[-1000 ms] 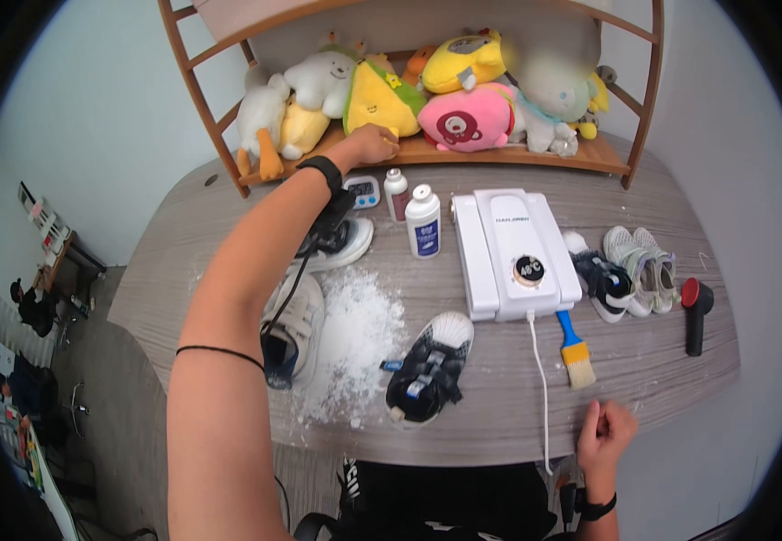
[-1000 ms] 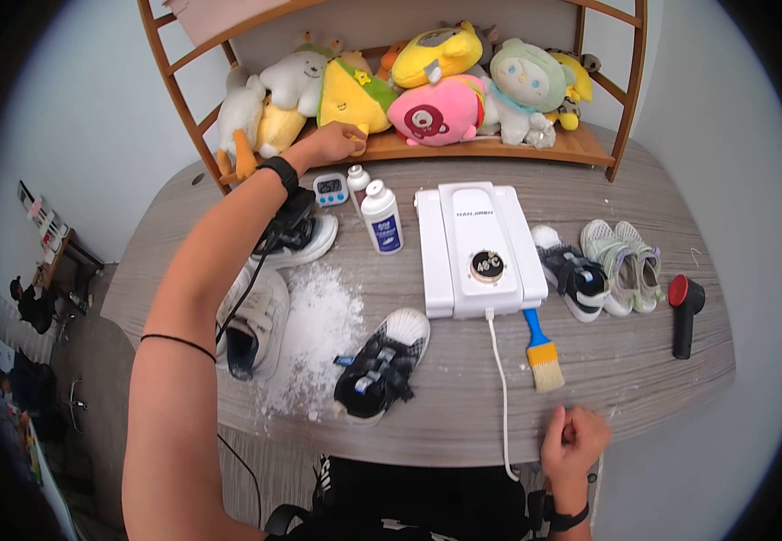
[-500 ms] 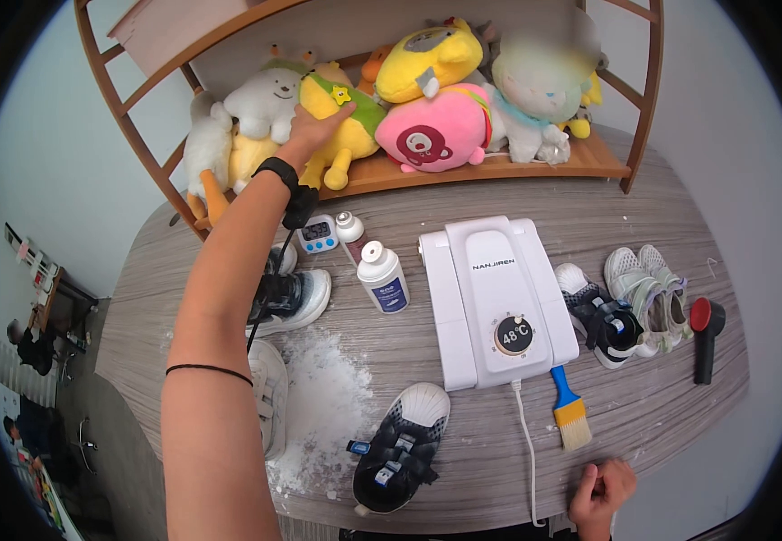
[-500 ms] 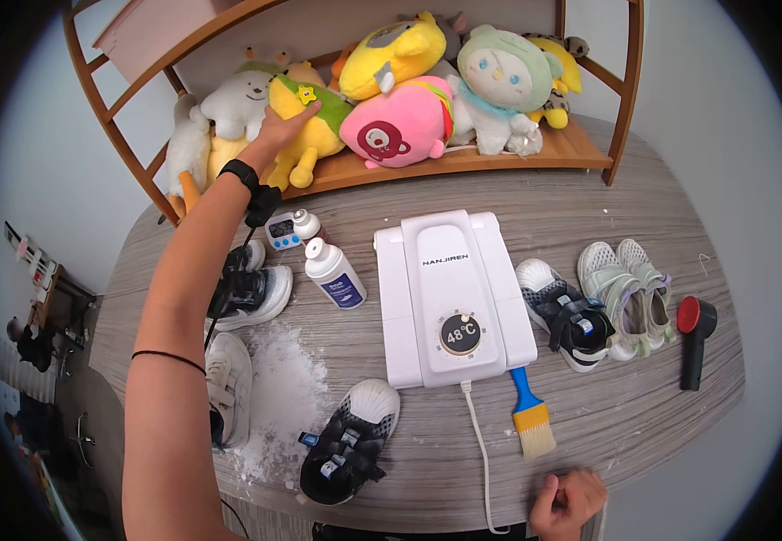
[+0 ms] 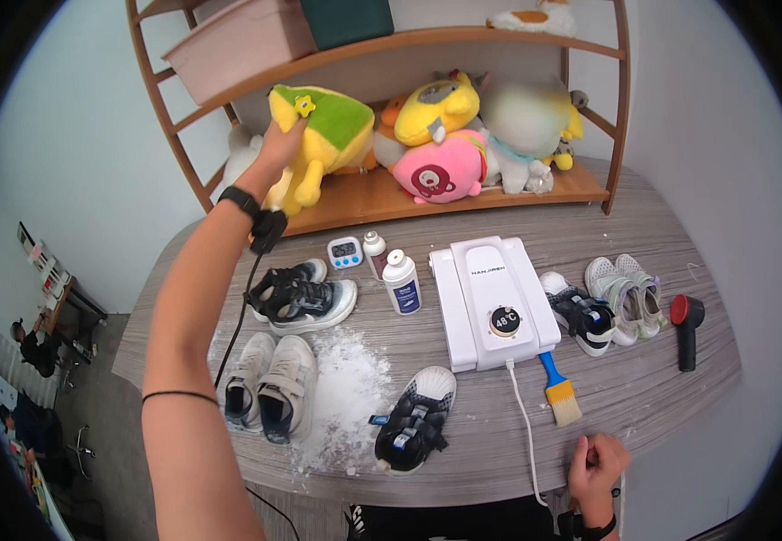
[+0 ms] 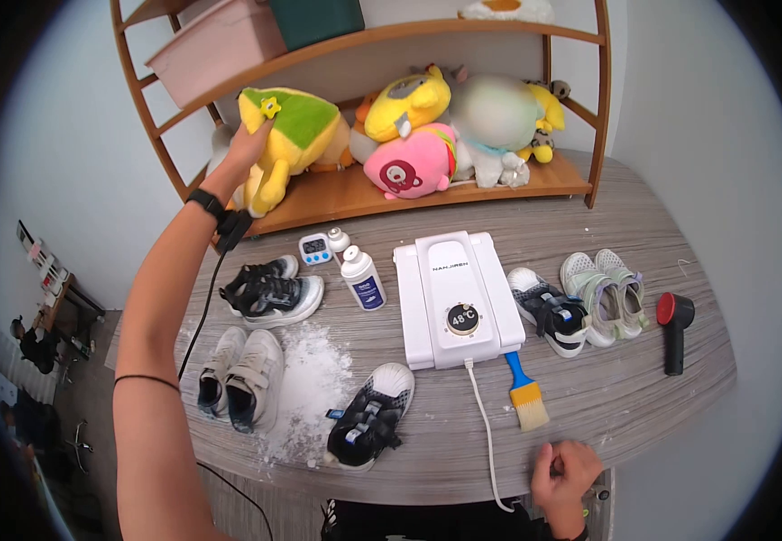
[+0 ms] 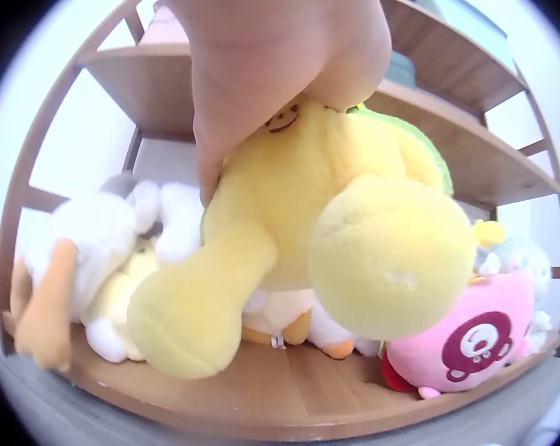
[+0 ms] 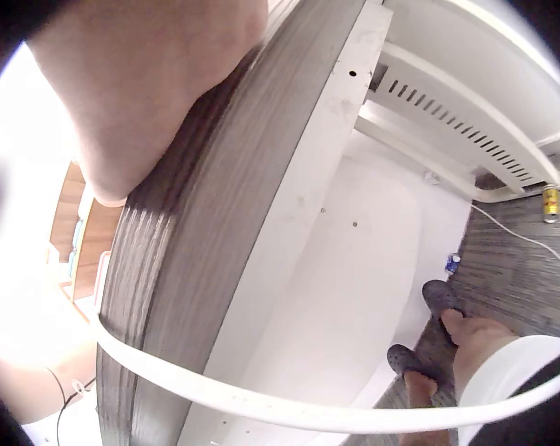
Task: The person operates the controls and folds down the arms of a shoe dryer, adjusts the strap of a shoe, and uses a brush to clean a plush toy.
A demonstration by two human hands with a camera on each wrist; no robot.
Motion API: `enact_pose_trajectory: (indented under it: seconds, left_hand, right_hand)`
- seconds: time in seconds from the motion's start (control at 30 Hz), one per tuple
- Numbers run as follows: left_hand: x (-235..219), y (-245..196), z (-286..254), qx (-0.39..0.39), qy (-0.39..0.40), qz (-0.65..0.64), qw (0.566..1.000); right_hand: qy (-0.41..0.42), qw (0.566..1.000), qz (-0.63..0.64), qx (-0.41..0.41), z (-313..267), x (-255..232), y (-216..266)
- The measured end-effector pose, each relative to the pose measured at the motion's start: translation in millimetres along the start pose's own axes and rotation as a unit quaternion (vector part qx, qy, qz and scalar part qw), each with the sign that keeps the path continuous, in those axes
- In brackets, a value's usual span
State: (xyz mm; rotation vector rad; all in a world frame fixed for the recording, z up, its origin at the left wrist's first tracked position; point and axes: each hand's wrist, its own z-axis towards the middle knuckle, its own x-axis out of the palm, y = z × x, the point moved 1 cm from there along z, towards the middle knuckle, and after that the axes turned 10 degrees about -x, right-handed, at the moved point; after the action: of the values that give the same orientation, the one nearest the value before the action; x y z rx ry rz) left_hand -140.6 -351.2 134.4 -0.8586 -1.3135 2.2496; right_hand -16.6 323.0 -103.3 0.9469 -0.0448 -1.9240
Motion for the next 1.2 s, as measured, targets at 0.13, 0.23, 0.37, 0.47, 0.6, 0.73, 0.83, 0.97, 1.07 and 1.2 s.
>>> enact_pose_trajectory:
  seconds: [0.13, 0.23, 0.37, 0.47, 0.6, 0.73, 0.83, 0.97, 1.07, 1.2]
  left_hand:
    - [-46.1, -63.6, -94.2, -0.037, 0.041, 0.019, 0.998]
    - [-82.0, -87.7, -151.8, -0.011, 0.057, -0.006, 0.998]
    - [-105.3, -111.5, -262.9, -0.084, 0.109, -0.154, 0.978]
    - [-141.0, -57.4, -335.6, -0.021, 0.136, -0.051, 0.989]
    - [-101.0, -51.7, -427.3, -0.191, 0.214, -0.493, 0.822]
    - [-48.2, -20.8, -450.3, -0.27, 0.198, -0.456, 0.825]
    - [-15.2, -30.1, -449.8, -0.224, 0.265, -0.45, 0.823]
    - [6.1, -50.5, -445.1, -0.269, 0.255, -0.434, 0.821]
    - [4.3, -60.3, -430.7, -0.313, 0.26, -0.401, 0.821]
    - [-15.5, -69.5, -412.3, -0.302, 0.285, -0.375, 0.829]
  right_hand:
    - [0.003, 1.0, 0.02, 0.021, 4.2, -2.1, 2.9]
    - [0.015, 0.997, 0.055, 0.049, 10.2, -7.5, 5.0]
    - [0.02, 0.989, 0.123, 0.085, 16.6, -16.2, 2.0]
    - [-0.006, 0.988, 0.135, 0.069, 28.9, -26.7, 13.8]
    - [-0.046, 0.989, 0.136, -0.026, 48.0, -49.4, 64.7]
    - [0.007, 0.931, 0.311, -0.192, 71.8, -48.4, 125.7]
    - [0.144, 0.9, 0.364, -0.19, 111.9, -28.7, 171.3]
    - [0.127, 0.866, 0.478, -0.08, 126.0, 0.5, 192.6]
    - [0.118, 0.891, 0.435, -0.052, 139.1, 6.3, 199.4]
    - [-0.038, 0.897, 0.428, -0.104, 173.9, 22.5, 187.1]
